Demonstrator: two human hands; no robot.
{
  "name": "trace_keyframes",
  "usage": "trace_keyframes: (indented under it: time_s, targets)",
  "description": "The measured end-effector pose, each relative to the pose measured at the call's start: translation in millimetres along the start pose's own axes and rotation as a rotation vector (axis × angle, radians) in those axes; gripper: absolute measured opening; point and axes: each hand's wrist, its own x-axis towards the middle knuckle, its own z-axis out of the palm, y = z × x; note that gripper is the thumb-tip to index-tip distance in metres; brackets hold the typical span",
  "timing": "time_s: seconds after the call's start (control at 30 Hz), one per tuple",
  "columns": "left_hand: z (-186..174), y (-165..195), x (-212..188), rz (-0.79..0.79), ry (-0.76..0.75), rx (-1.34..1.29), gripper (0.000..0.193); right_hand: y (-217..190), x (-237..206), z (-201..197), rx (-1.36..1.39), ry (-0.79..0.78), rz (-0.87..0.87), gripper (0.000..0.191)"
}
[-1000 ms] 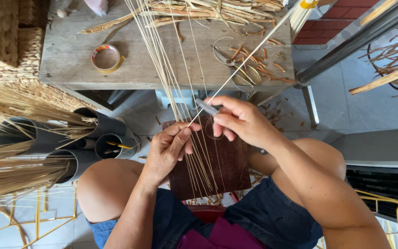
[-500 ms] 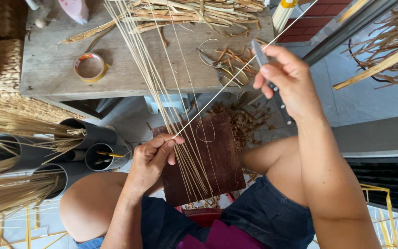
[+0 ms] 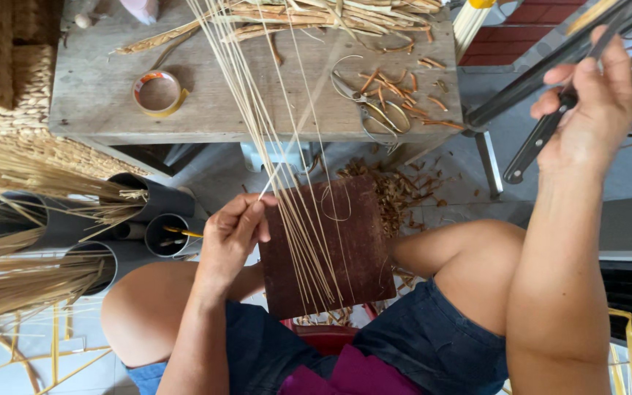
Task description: The person sits on a low stool and uses a small knife to split and shave long bamboo strips into thin, even weaving strands, drawing the knife along each strip and setting finished strands with a growing bundle of processed strips on the work board.
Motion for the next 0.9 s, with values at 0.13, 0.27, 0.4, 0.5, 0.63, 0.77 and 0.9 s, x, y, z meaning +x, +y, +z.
trace_keyframes:
  time_s: [0.13, 0.27, 0.4, 0.5, 0.63, 0.77, 0.9]
  targets:
    - [17, -2, 2, -0.013, -0.002, -0.18, 0.025, -2, -39, 48, -0.206, -0.293, 0.188, 0.02]
    - [33, -7, -2, 0.028, -0.061, -0.173, 0.027, 12, -98, 120, -0.428, -0.842, 0.474, 0.044]
    - [42, -9, -2, 0.012, -0.141, -0.099, 0.026, 22, -130, 159, -0.389, -1.073, 0.482, 0.048]
    - [42, -8, -3, -0.011, -0.162, -0.133, 0.026, 26, -135, 166, -0.4, -1.04, 0.504, 0.042]
    - [38, -6, -6, -0.027, -0.133, -0.163, 0.029, 29, -127, 163, -0.356, -0.955, 0.462, 0.038]
    - [36, -10, -9, 0.027, -0.149, -0.098, 0.03, 28, -115, 159, -0.41, -0.869, 0.399, 0.036]
    - [32, -13, -8, 0.037, -0.189, -0.125, 0.03, 23, -96, 152, -0.326, -0.752, 0.389, 0.036]
